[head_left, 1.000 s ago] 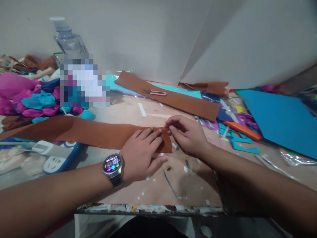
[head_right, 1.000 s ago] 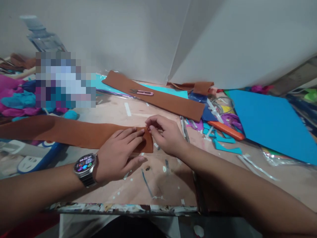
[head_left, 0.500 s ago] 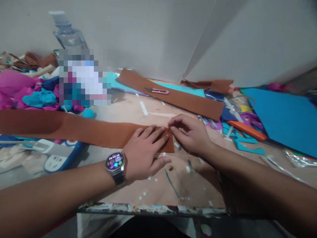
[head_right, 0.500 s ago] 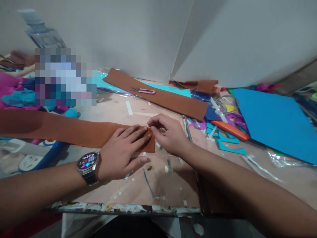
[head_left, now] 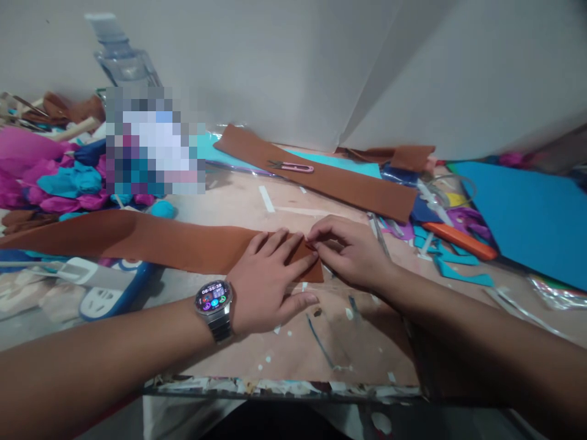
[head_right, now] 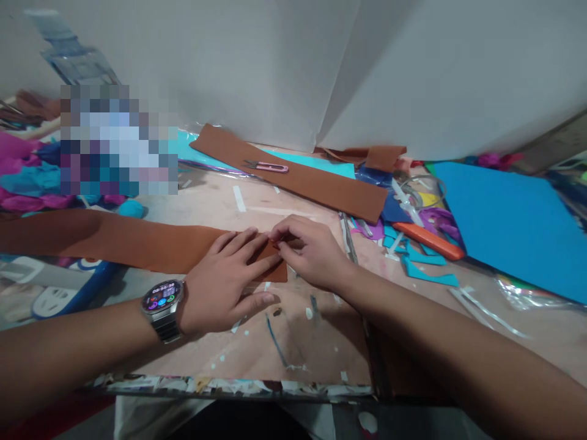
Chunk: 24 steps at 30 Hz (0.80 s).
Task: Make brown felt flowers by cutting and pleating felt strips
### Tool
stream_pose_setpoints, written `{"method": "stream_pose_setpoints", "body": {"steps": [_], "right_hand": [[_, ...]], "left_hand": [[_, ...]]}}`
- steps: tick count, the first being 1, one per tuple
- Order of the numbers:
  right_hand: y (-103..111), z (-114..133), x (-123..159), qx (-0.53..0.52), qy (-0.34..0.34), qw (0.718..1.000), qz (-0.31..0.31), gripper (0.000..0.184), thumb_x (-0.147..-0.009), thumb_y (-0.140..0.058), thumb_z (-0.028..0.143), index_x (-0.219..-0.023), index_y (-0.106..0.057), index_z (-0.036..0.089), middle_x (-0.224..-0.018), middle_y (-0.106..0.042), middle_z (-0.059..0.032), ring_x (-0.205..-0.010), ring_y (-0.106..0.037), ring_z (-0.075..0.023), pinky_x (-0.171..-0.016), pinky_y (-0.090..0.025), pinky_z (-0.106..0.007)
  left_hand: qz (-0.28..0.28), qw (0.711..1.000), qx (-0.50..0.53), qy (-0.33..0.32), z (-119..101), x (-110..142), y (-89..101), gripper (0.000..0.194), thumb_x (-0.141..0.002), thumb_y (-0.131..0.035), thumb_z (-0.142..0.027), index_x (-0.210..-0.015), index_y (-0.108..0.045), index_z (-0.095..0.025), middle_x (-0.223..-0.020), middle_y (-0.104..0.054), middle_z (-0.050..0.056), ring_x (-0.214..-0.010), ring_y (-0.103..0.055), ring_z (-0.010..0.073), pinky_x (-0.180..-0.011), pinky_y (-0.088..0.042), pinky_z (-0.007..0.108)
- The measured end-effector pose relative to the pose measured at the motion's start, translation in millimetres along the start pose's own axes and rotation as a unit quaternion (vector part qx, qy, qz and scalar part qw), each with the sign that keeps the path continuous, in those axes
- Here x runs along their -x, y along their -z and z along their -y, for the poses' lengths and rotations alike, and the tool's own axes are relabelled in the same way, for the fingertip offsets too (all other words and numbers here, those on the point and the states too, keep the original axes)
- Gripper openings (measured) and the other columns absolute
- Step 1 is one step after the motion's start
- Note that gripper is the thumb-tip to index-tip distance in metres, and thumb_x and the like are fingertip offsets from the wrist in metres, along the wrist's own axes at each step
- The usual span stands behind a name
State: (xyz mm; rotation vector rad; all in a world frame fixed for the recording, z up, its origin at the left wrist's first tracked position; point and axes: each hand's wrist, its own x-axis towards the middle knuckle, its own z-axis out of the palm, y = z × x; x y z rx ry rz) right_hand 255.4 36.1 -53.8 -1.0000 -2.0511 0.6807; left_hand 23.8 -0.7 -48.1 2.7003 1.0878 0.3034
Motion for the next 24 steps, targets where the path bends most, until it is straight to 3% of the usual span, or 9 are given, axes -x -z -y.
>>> {"method": "stream_pose_setpoints", "body": {"steps": [15,20,24], "right_hand": [[5.2,-1.1,-2.7,0.071,0.057,0.995,0.033,0.017,-0.091,-0.064,0.012,-0.101,-0.068,0.025,-0.097,-0.073,-0.0046,-0.092,-0.068,-0.0227,-0.085,-0.056,-0.039],[4.3,-4.9,-1.5,0.131,0.029,0.991,-0.016,0.011,-0.091,-0.069,0.017,-0.098,-0.070,0.025,-0.090,-0.074,-0.0046,-0.089,-0.067,-0.0251,-0.080,-0.055,-0.041],[3.3,-7.4,0.4,0.151,-0.025,0.987,-0.046,0.017,-0.088,-0.079,0.024,-0.104,-0.073,0.025,-0.085,-0.076,-0.0035,-0.086,-0.068,-0.0253,-0.078,-0.055,-0.041]], "left_hand": [[0.004,1.000,0.004,-0.006,0.2,0.1,0.5,0.080,-0.098,-0.043,-0.077,-0.158,-0.050,-0.025,-0.171,-0.037,0.019,-0.159,-0.028,0.0477,-0.123,-0.025,0.070],[0.005,1.000,0.002,-0.006,0.7,0.0,0.1,0.080,-0.098,-0.042,-0.077,-0.159,-0.050,-0.026,-0.172,-0.036,0.020,-0.159,-0.028,0.0478,-0.123,-0.025,0.071],[0.006,1.000,-0.001,-0.005,0.8,-0.1,-0.3,0.081,-0.097,-0.041,-0.078,-0.159,-0.050,-0.026,-0.171,-0.037,0.020,-0.159,-0.028,0.0471,-0.123,-0.025,0.070]]}}
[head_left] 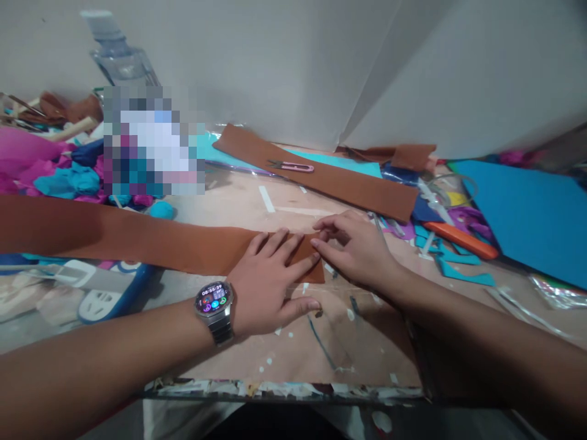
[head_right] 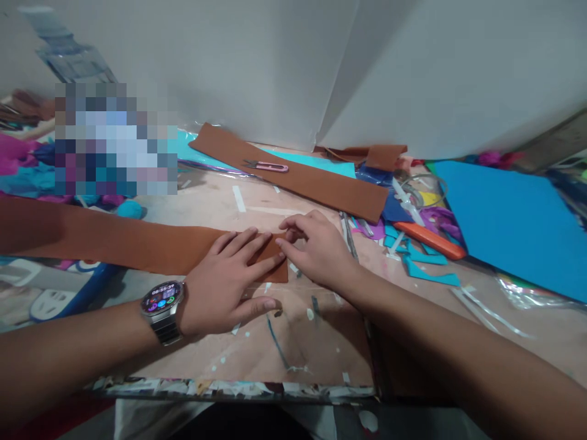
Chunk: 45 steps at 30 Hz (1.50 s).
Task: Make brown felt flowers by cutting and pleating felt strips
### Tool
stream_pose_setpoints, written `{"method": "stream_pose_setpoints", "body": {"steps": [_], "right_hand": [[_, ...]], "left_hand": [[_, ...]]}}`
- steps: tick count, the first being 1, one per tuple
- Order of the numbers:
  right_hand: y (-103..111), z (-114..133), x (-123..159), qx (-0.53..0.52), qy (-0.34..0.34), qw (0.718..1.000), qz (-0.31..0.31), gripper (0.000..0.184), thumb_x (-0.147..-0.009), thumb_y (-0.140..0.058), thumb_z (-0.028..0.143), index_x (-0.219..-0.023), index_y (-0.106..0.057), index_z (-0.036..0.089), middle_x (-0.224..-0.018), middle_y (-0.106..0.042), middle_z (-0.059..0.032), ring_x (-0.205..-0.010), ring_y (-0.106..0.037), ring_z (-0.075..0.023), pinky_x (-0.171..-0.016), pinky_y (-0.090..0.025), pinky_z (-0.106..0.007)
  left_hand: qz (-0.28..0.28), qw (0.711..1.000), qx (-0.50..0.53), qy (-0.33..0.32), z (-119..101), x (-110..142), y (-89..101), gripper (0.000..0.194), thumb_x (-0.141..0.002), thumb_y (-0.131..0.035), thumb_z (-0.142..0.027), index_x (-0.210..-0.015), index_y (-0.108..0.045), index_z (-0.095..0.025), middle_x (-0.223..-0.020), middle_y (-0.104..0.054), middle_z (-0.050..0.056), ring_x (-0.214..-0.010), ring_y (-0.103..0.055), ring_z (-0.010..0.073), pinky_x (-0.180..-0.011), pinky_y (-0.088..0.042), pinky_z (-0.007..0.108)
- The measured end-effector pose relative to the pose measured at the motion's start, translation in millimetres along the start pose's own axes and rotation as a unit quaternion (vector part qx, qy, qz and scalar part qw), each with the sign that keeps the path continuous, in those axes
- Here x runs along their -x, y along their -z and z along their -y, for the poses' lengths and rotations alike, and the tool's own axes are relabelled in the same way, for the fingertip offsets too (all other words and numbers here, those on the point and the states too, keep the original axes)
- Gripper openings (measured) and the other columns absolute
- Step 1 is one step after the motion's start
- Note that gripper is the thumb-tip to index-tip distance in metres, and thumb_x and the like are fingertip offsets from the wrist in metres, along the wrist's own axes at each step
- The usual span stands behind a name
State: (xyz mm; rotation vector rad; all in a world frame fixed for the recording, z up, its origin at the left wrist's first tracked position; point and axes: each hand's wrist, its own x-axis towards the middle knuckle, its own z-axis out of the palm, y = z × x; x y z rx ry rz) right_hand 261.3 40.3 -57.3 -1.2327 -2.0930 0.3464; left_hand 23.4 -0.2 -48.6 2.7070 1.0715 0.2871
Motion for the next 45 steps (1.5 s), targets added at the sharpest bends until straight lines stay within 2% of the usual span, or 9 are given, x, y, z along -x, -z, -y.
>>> {"method": "stream_pose_setpoints", "body": {"steps": [6,13,18,23,29,35,40,43,45], "right_hand": [[-1,0,-2,-0.005,-0.029,0.999,0.017,0.010,-0.084,-0.084,0.021,-0.091,-0.078,0.026,-0.078,-0.077,-0.0018,-0.083,-0.067,-0.0253,-0.076,-0.055,-0.041],[-5,-1,1,-0.083,-0.077,0.994,0.010,0.028,-0.082,-0.083,0.020,-0.109,-0.077,0.022,-0.087,-0.075,-0.0034,-0.075,-0.072,-0.0206,-0.074,-0.060,-0.037],[-4,4,1,-0.063,-0.082,0.994,0.022,0.011,-0.084,-0.083,0.025,-0.095,-0.083,0.025,-0.083,-0.079,-0.0032,-0.082,-0.072,-0.0222,-0.075,-0.058,-0.035],[5,11,-1,-0.008,-0.115,0.992,0.055,0.008,-0.087,-0.080,0.031,-0.091,-0.084,0.026,-0.082,-0.080,-0.0009,-0.080,-0.071,-0.0207,-0.075,-0.052,-0.034],[7,10,-1,0.013,-0.100,0.993,0.061,0.011,-0.087,-0.080,0.033,-0.081,-0.080,0.025,-0.075,-0.075,-0.0007,-0.073,-0.067,-0.0198,-0.071,-0.049,-0.034],[-1,9,5,-0.071,-0.075,0.995,0.014,0.011,-0.085,-0.080,0.027,-0.095,-0.077,0.023,-0.095,-0.073,-0.0055,-0.085,-0.072,-0.0208,-0.078,-0.060,-0.034],[-2,9,6,-0.151,-0.118,0.981,0.017,0.021,-0.085,-0.081,0.030,-0.103,-0.075,0.021,-0.099,-0.076,-0.0063,-0.084,-0.075,-0.0206,-0.078,-0.062,-0.035],[-2,7,5,-0.120,-0.123,0.985,0.027,0.013,-0.086,-0.081,0.030,-0.097,-0.080,0.022,-0.094,-0.077,-0.0053,-0.082,-0.073,-0.0207,-0.075,-0.060,-0.035],[-1,5,4,-0.087,-0.082,0.992,0.034,0.007,-0.089,-0.079,0.028,-0.094,-0.082,0.023,-0.091,-0.078,-0.0047,-0.085,-0.072,-0.0220,-0.079,-0.058,-0.038]], "left_hand": [[-0.006,1.000,0.002,-0.001,0,0,-0.6,0.081,-0.097,-0.041,-0.079,-0.157,-0.053,-0.026,-0.171,-0.037,0.021,-0.158,-0.030,0.0473,-0.122,-0.025,0.070],[0.002,1.000,0.004,0.001,-1,0,1.1,0.081,-0.098,-0.041,-0.078,-0.158,-0.051,-0.025,-0.170,-0.038,0.021,-0.159,-0.029,0.0476,-0.123,-0.024,0.070],[-0.001,1.000,0.005,0.003,-1,0,0.3,0.081,-0.098,-0.040,-0.078,-0.158,-0.050,-0.025,-0.170,-0.038,0.021,-0.158,-0.029,0.0479,-0.123,-0.024,0.070],[0.001,1.000,0.006,0.005,-1,0,0.1,0.081,-0.098,-0.039,-0.078,-0.159,-0.050,-0.027,-0.171,-0.038,0.020,-0.159,-0.028,0.0469,-0.123,-0.024,0.069],[0.004,1.000,0.006,0.007,-2,0,1.6,0.081,-0.098,-0.038,-0.079,-0.159,-0.049,-0.027,-0.171,-0.038,0.019,-0.159,-0.029,0.0466,-0.124,-0.024,0.068],[0.010,1.000,0.003,0.008,-1,1,2.0,0.080,-0.098,-0.038,-0.078,-0.159,-0.050,-0.027,-0.170,-0.038,0.021,-0.159,-0.028,0.0480,-0.124,-0.024,0.069],[0.005,1.000,0.001,0.006,-1,0,1.5,0.081,-0.098,-0.038,-0.078,-0.159,-0.050,-0.026,-0.170,-0.038,0.020,-0.159,-0.029,0.0479,-0.124,-0.025,0.069],[0.004,1.000,0.001,0.006,-1,0,1.1,0.081,-0.098,-0.038,-0.078,-0.159,-0.050,-0.026,-0.170,-0.038,0.020,-0.159,-0.029,0.0475,-0.124,-0.025,0.069],[0.002,1.000,0.002,0.006,-1,0,0.8,0.080,-0.098,-0.038,-0.078,-0.159,-0.050,-0.026,-0.170,-0.038,0.020,-0.159,-0.028,0.0473,-0.124,-0.025,0.068]]}}
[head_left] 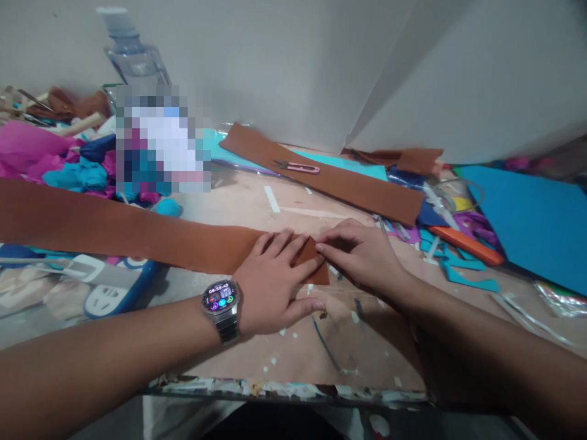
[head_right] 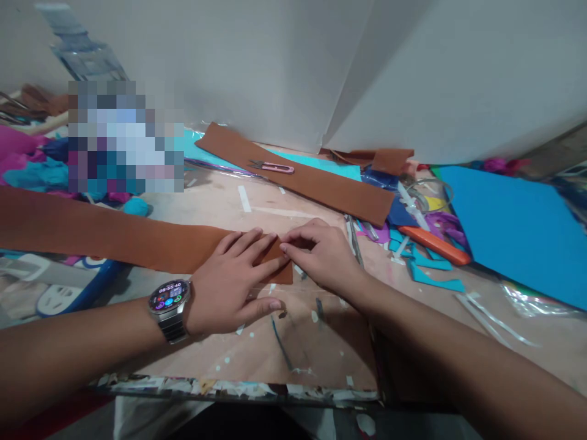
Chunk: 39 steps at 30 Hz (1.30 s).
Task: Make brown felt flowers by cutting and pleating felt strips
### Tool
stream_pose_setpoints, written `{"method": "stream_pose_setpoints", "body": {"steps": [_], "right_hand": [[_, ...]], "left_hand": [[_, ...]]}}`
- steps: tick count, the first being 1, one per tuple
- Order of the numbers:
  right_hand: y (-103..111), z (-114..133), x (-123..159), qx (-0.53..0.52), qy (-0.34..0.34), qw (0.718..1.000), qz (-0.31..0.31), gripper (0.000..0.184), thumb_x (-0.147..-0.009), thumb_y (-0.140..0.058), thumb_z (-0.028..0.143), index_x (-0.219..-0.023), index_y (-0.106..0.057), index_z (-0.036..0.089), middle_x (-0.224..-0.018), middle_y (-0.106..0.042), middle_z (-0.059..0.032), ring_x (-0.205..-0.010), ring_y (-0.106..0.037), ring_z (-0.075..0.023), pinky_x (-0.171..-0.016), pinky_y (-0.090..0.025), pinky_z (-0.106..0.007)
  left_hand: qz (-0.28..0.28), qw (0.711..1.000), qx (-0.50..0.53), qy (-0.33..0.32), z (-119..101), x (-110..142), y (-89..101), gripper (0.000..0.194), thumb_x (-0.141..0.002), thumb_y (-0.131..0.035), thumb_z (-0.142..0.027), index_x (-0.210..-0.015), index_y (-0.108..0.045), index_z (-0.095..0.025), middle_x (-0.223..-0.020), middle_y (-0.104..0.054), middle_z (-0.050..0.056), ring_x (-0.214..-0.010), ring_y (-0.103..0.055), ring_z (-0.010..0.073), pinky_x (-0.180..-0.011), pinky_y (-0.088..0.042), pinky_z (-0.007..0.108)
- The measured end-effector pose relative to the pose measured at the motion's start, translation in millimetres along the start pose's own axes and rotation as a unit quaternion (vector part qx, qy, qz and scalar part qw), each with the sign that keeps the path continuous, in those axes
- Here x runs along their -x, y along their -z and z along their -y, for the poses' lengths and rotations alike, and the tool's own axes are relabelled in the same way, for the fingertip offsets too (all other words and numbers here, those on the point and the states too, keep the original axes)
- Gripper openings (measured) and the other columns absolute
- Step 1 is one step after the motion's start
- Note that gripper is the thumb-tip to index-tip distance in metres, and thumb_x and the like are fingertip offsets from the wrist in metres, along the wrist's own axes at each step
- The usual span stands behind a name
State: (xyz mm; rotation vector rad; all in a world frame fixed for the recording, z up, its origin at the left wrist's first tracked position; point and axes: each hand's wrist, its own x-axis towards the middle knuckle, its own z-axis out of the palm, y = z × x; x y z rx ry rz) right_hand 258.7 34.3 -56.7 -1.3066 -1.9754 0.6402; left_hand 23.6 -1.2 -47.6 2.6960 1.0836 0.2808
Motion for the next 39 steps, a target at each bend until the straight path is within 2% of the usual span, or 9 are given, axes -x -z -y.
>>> {"method": "stream_pose_setpoints", "body": {"steps": [3,6,18,21,28,39], "right_hand": [[1.2,-0.5,-2.5,0.036,0.086,0.995,0.023,0.006,-0.092,-0.076,0.024,-0.090,-0.082,0.024,-0.090,-0.079,-0.0041,-0.091,-0.068,-0.0236,-0.088,-0.054,-0.042],[1.6,-0.2,-3.6,0.050,0.119,0.991,0.037,0.008,-0.095,-0.074,0.022,-0.091,-0.082,0.024,-0.091,-0.078,-0.0041,-0.091,-0.066,-0.0232,-0.088,-0.052,-0.042],[5.0,-9.7,-5.0,0.050,0.142,0.987,0.058,0.012,-0.093,-0.072,0.018,-0.097,-0.083,0.023,-0.096,-0.076,-0.0065,-0.095,-0.067,-0.0236,-0.088,-0.054,-0.042],[5.6,-9.8,-5.2,0.046,0.141,0.987,0.057,0.012,-0.093,-0.073,0.019,-0.097,-0.083,0.024,-0.096,-0.076,-0.0066,-0.094,-0.067,-0.0238,-0.088,-0.055,-0.042],[5.9,-7.4,-5.6,0.038,0.135,0.989,0.055,0.013,-0.095,-0.072,0.023,-0.097,-0.084,0.026,-0.096,-0.077,-0.0062,-0.093,-0.068,-0.0234,-0.088,-0.056,-0.042],[6.0,-9.8,-5.9,0.042,0.144,0.987,0.053,0.013,-0.095,-0.073,0.021,-0.098,-0.084,0.025,-0.095,-0.077,-0.0066,-0.093,-0.068,-0.0227,-0.088,-0.055,-0.041]], "left_hand": [[-0.004,1.000,0.002,-0.001,0.1,0.0,-0.2,0.079,-0.099,-0.038,-0.077,-0.158,-0.051,-0.025,-0.170,-0.038,0.019,-0.159,-0.028,0.0470,-0.124,-0.024,0.068],[-0.001,1.000,0.003,0.001,0.2,-0.1,0.0,0.079,-0.099,-0.039,-0.077,-0.157,-0.051,-0.025,-0.170,-0.038,0.020,-0.159,-0.028,0.0472,-0.125,-0.024,0.068],[-0.007,1.000,0.005,-0.013,2.3,1.5,-0.1,0.074,-0.098,-0.041,-0.077,-0.154,-0.055,-0.030,-0.170,-0.037,0.021,-0.159,-0.029,0.0471,-0.123,-0.026,0.069],[-0.009,1.000,0.008,-0.013,2.0,1.7,1.6,0.074,-0.098,-0.043,-0.076,-0.152,-0.057,-0.026,-0.168,-0.039,0.021,-0.158,-0.031,0.0461,-0.123,-0.027,0.068],[-0.030,0.999,0.030,0.033,1.7,1.4,3.0,0.079,-0.100,-0.047,-0.067,-0.152,-0.051,-0.007,-0.162,-0.049,0.022,-0.149,-0.044,0.0397,-0.125,-0.034,0.060],[-0.036,0.998,0.031,0.036,1.5,-0.6,3.9,0.073,-0.101,-0.049,-0.062,-0.152,-0.050,-0.009,-0.158,-0.054,0.021,-0.147,-0.047,0.0391,-0.124,-0.034,0.058]]}}
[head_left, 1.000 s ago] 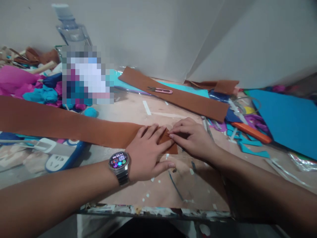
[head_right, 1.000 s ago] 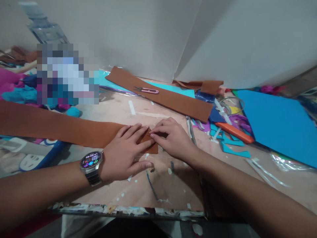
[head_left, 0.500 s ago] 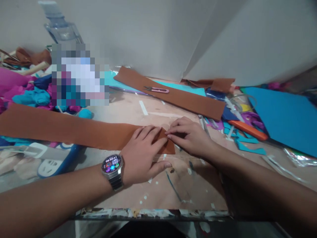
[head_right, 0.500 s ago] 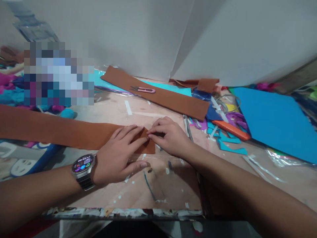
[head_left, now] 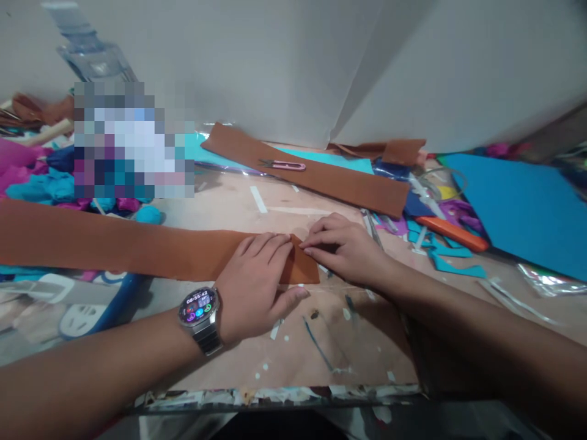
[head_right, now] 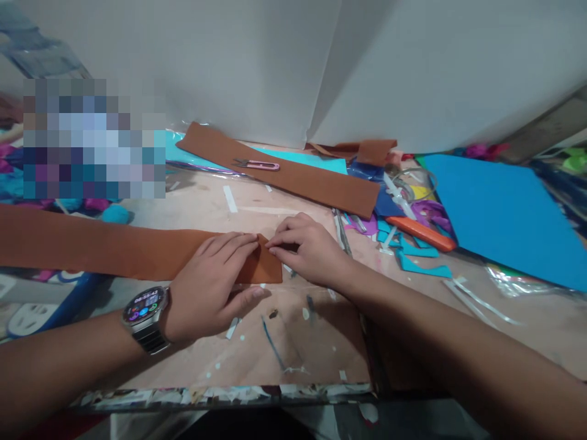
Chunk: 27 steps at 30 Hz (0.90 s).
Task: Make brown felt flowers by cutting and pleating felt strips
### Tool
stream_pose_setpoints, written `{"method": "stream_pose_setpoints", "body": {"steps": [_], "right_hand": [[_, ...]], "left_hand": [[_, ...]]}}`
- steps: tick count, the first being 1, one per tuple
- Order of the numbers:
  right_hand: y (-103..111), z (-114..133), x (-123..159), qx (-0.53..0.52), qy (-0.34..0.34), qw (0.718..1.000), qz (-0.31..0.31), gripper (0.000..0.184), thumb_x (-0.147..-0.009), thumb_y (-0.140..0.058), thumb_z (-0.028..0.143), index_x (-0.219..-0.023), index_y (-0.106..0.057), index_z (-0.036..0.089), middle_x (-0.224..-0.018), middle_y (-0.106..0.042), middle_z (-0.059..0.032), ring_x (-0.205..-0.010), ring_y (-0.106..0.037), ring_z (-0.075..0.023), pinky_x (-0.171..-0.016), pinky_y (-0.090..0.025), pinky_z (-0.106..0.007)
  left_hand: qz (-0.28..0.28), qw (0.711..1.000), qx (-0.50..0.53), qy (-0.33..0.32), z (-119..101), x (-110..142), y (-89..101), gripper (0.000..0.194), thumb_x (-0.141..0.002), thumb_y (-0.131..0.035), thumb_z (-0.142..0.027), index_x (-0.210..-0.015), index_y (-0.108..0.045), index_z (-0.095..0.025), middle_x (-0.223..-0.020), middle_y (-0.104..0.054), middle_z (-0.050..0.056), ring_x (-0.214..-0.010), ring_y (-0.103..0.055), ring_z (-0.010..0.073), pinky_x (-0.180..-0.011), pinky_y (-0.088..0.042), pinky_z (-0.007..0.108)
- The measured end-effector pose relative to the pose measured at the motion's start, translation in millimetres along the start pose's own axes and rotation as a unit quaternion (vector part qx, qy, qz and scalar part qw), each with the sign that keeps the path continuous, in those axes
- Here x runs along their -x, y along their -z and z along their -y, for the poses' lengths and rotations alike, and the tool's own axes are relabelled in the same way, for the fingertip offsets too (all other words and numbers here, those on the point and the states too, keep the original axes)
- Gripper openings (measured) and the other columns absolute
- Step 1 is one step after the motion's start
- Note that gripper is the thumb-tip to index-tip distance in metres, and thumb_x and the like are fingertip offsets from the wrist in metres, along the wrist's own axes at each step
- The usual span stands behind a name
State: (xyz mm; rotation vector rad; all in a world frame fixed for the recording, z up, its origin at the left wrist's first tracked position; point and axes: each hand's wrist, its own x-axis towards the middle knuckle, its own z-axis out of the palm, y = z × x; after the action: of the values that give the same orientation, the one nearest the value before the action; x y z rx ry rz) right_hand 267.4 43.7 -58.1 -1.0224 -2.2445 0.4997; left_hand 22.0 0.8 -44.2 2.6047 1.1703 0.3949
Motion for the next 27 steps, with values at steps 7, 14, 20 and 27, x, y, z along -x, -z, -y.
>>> {"method": "stream_pose_setpoints", "body": {"steps": [7,14,20,27], "right_hand": [[0.9,-0.1,-0.5,0.003,0.000,1.000,0.010,0.012,-0.095,-0.072,0.022,-0.098,-0.084,0.026,-0.095,-0.077,-0.0061,-0.092,-0.068,-0.0229,-0.089,-0.054,-0.043],[0.4,-2.4,-0.3,0.011,0.003,1.000,0.015,0.013,-0.095,-0.072,0.021,-0.097,-0.084,0.025,-0.096,-0.076,-0.0065,-0.093,-0.067,-0.0236,-0.090,-0.054,-0.043],[1.8,-1.9,-0.7,0.005,0.002,1.000,0.015,0.014,-0.094,-0.072,0.022,-0.097,-0.084,0.026,-0.096,-0.076,-0.0068,-0.094,-0.068,-0.0240,-0.090,-0.055,-0.043],[4.5,-0.6,0.4,0.002,-0.006,1.000,0.023,0.015,-0.095,-0.068,0.019,-0.100,-0.082,0.024,-0.099,-0.074,-0.0073,-0.096,-0.066,-0.0241,-0.090,-0.055,-0.042]], "left_hand": [[-0.011,1.000,-0.004,-0.013,1.0,-0.9,-0.1,0.074,-0.102,-0.050,-0.061,-0.153,-0.049,-0.008,-0.155,-0.056,0.020,-0.141,-0.050,0.0373,-0.121,-0.036,0.056],[0.001,0.998,-0.017,-0.052,2.9,-3.1,2.1,0.076,-0.100,-0.050,-0.065,-0.158,-0.046,-0.015,-0.164,-0.050,0.015,-0.146,-0.045,0.0394,-0.119,-0.032,0.060],[0.006,0.999,-0.019,-0.047,4.4,-5.0,3.2,0.081,-0.099,-0.049,-0.071,-0.156,-0.048,-0.014,-0.162,-0.052,0.015,-0.145,-0.044,0.0407,-0.118,-0.034,0.060],[0.015,0.998,-0.034,-0.045,6.6,-6.2,5.3,0.084,-0.097,-0.045,-0.077,-0.152,-0.054,-0.015,-0.163,-0.051,0.016,-0.146,-0.043,0.0431,-0.116,-0.037,0.062]]}}
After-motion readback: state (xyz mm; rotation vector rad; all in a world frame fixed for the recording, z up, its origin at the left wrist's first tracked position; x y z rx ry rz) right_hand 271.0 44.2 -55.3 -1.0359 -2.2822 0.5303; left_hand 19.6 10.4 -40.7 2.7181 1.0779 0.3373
